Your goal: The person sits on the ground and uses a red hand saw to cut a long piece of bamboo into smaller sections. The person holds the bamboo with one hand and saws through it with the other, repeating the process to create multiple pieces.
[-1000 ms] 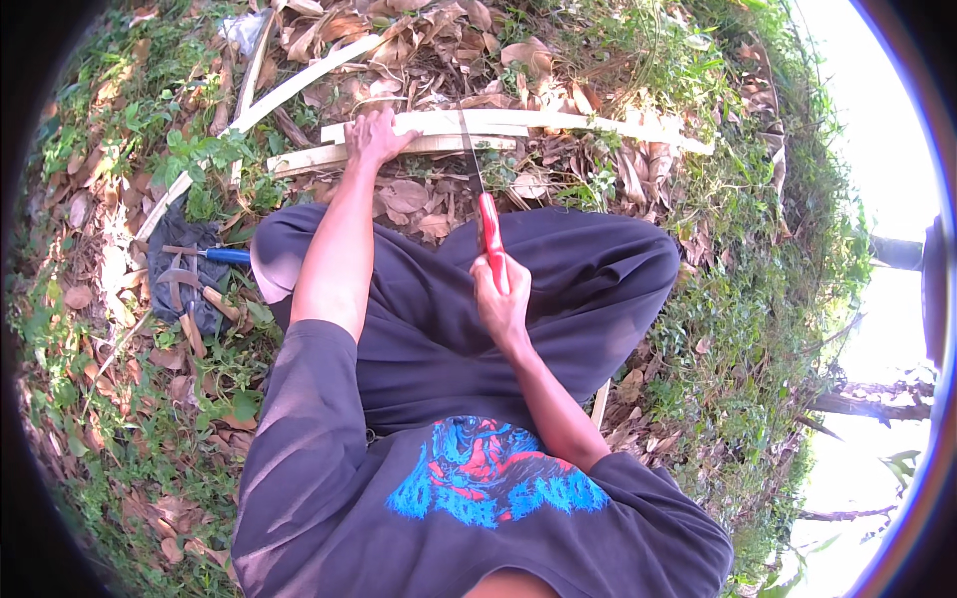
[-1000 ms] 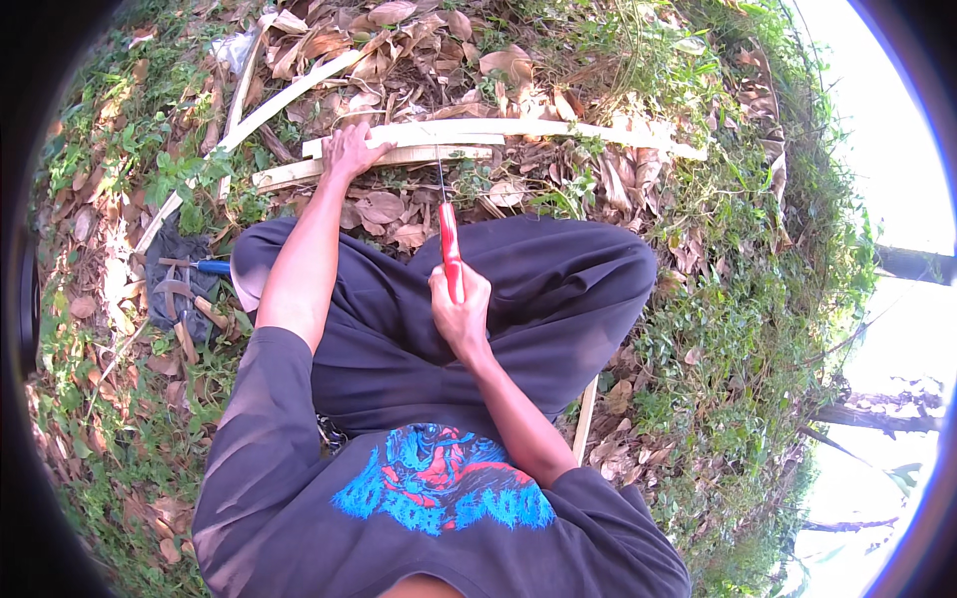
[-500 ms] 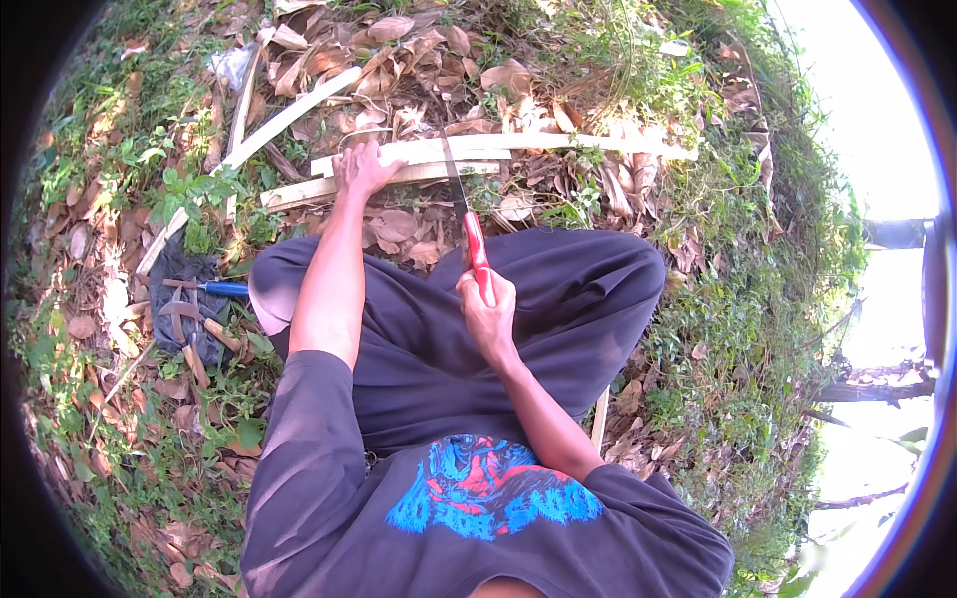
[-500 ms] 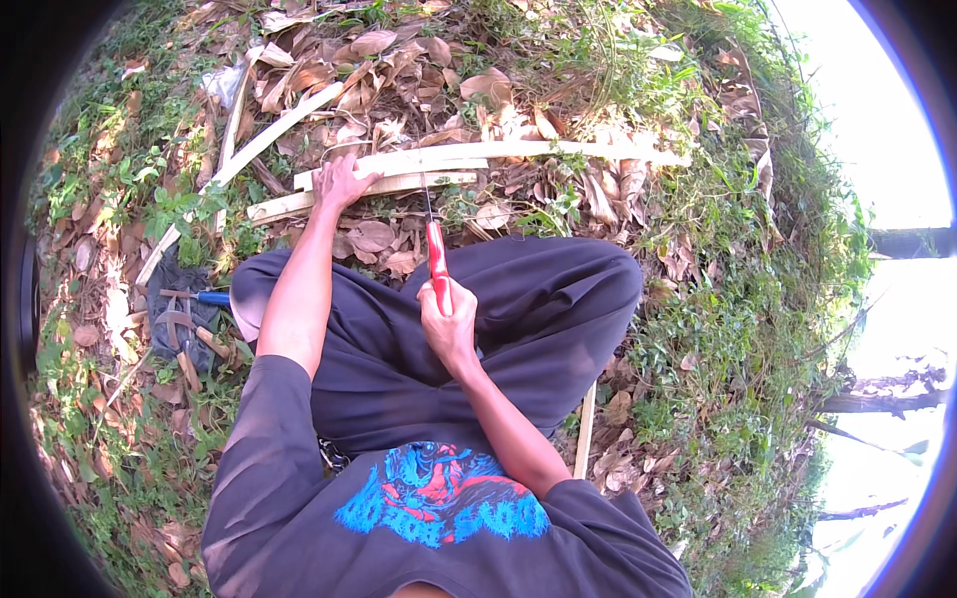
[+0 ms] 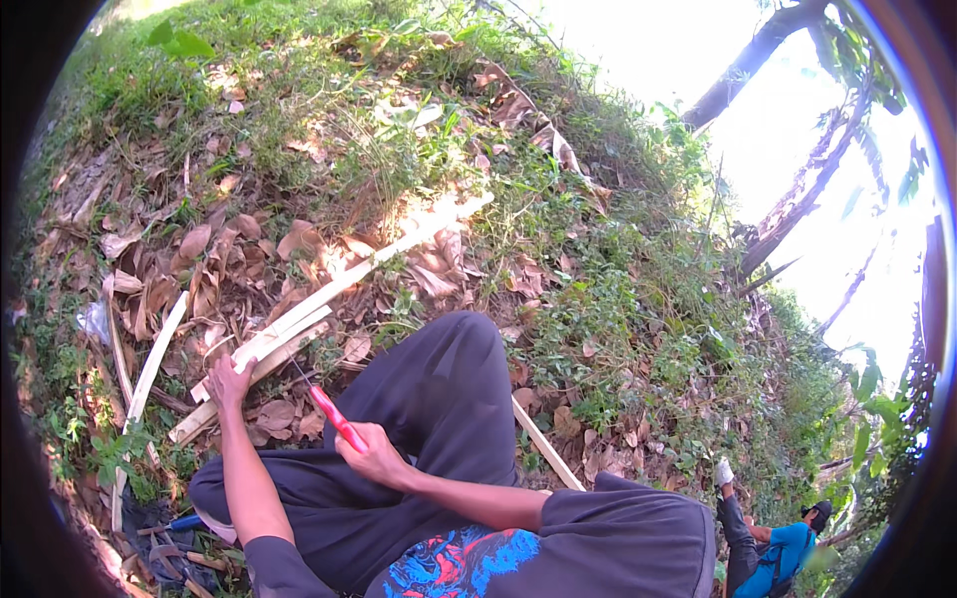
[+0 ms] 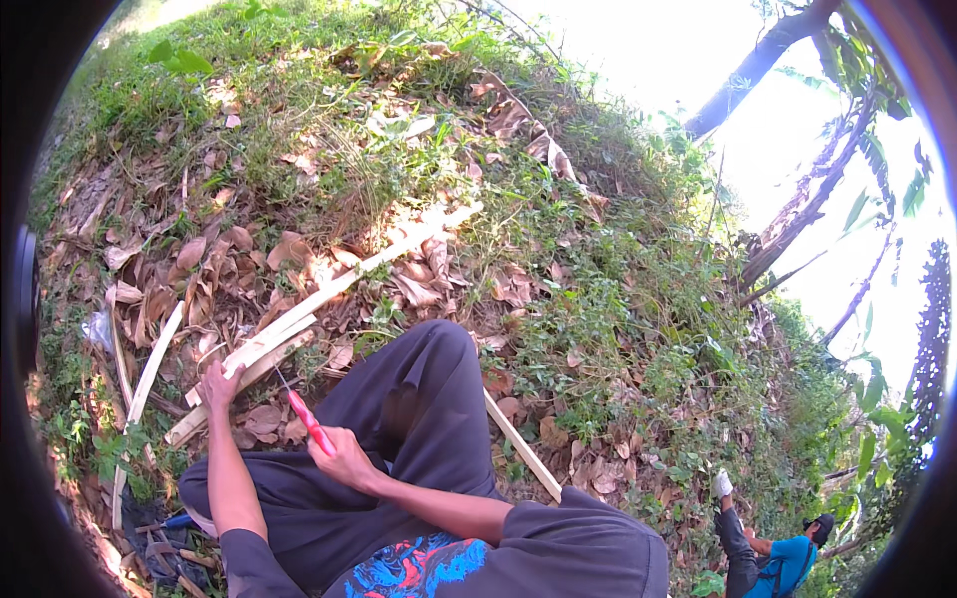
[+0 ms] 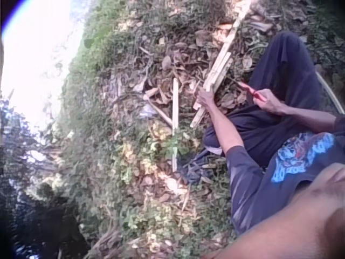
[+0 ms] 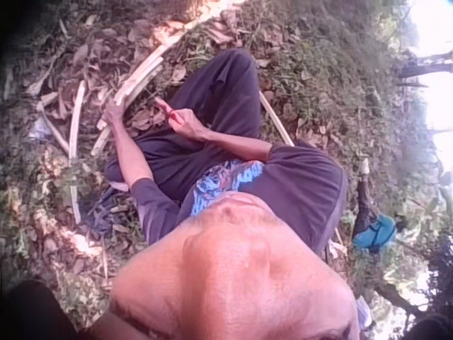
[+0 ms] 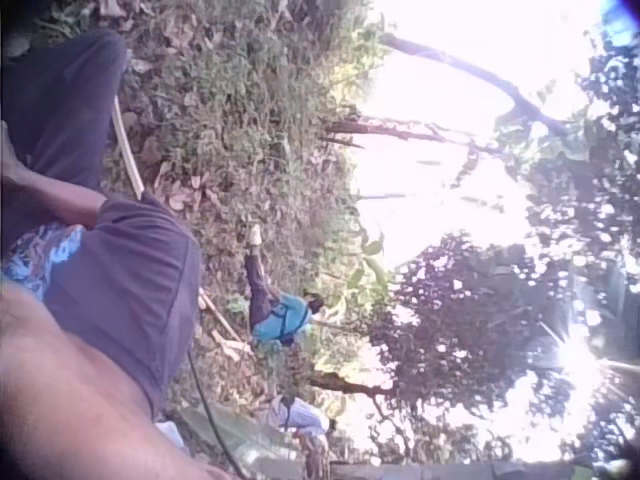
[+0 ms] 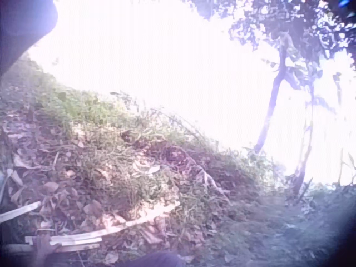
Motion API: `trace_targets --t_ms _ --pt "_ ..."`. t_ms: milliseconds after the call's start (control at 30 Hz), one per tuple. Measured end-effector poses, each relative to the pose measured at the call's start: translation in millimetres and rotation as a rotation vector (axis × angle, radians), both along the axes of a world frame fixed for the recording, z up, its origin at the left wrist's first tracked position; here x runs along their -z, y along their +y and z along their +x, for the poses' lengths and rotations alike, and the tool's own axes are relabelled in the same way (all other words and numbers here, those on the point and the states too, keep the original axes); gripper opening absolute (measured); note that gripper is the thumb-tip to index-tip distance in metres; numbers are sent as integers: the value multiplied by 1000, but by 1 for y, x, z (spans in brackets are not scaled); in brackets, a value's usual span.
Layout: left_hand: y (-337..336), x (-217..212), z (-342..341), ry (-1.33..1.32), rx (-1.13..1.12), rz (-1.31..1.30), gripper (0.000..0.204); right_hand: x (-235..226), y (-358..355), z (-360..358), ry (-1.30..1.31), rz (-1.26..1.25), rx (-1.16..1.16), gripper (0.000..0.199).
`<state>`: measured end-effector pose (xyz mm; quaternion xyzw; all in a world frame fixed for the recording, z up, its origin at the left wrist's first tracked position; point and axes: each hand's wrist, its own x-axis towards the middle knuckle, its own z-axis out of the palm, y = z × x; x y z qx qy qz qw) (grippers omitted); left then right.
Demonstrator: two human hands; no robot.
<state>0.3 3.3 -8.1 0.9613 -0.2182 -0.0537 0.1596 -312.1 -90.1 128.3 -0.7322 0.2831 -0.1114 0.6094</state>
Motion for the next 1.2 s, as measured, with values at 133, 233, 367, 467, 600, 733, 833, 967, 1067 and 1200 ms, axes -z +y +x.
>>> trace_targets --t_ms 133,233,367,467,600,733,833,967,1067,1200 --pt "-2 -2 0 1 -9 -46 60 -6 16 -27 -48 -60 44 23" --pt "1 -3 2 -2 -27 -58 59 -8 -3 10 -23 5 26 23" --pt "7 -10 3 48 -44 -65 58 -1 -7 15 38 11 -8 19" --pt "1 -12 0 36 -34 -35 56 8 8 -17 -6 33 -34 18" --pt "3 -2 1 6 -49 -86 57 24 6 -7 -5 -2 -23 19" --pt "-2 -5 0 27 -47 -78 59 9 -5 14 61 -51 -30 20" --pt "3 -7 2 79 -92 -105 60 2 10 -11 -29 -37 9 23" --pt "0 -13 0 69 -87 -56 58 5 -2 2 -16 -30 -14 21" --pt "-6 -11 -5 30 -42 -77 59 0 -19 23 88 -69 -19 19" --pt "5 -4 2 61 -82 -63 60 -8 9 -16 89 -83 -88 20"
